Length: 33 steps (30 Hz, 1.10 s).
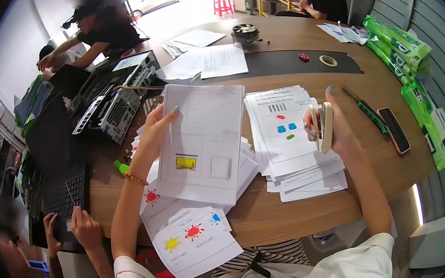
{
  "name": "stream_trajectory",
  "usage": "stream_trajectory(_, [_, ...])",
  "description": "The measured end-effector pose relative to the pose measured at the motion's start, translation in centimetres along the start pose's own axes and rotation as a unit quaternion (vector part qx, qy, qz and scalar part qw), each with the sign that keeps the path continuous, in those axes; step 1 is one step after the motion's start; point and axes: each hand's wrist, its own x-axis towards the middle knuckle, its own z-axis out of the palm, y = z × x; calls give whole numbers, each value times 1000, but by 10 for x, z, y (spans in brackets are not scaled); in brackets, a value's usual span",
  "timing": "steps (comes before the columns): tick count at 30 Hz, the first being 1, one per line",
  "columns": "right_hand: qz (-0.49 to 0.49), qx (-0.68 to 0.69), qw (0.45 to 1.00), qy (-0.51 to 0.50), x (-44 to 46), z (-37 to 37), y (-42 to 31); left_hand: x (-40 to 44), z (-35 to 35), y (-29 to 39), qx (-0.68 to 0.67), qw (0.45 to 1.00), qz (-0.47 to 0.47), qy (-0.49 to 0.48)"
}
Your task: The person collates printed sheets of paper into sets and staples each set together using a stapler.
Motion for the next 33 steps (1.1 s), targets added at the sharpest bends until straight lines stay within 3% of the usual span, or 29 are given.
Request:
stream_trajectory(4, [-14, 45, 997, -54, 0, -16, 0, 36, 29, -6, -38, 997, -66, 31])
stream_trajectory(7, [-39, 62, 997, 10, -7, -13, -10, 55, 67, -6, -94, 991, -97, 10])
stream_trajectory(12, [-80, 124, 989, 31, -14, -29, -18, 79, 130, -34, -49, 990, -134, -13])
stream_trajectory(15, [-100, 114, 987, 51, -14, -34, -18, 72, 141, -38, 52, 987, -143, -54])
stream_trajectory(17, [-108, 103, 987, 53, -15, -32, -19, 75, 135, -45, 50, 985, -146, -73])
stream_trajectory(19, [-88, 44, 986, 137, -19, -24, -23, 70, 131, -38, 216, 976, -9, -1])
stream_trajectory(20, [-95, 31, 989, 105, -18, -27, -21, 65, 128, -35, 185, 982, 15, 42])
stream_trajectory(22, [-94, 11, 987, 130, -20, -14, -21, 65, 100, -24, 348, 928, 131, 23])
stream_trajectory(23, [-97, -8, 984, 151, -21, -11, -22, 56, 84, -10, 433, 874, 217, -29])
stream_trajectory(24, [-118, -24, 986, 117, -19, -15, -19, 39, 72, 8, 461, 852, 231, -90])
stream_trajectory(26, [-114, -24, 988, 101, -20, -14, -19, -4, 52, 38, 564, 786, 181, -178])
stream_trajectory(27, [-112, -22, 990, 80, -19, -13, -19, -21, 36, 45, 629, 726, 131, -247])
stream_trajectory(30, [-107, -44, 991, 68, -19, -12, -17, -91, 35, 55, 712, 619, 13, -331])
stream_trajectory(33, [-105, -81, 989, 59, -21, -3, -16, -127, 25, 12, 661, 678, 10, -320])
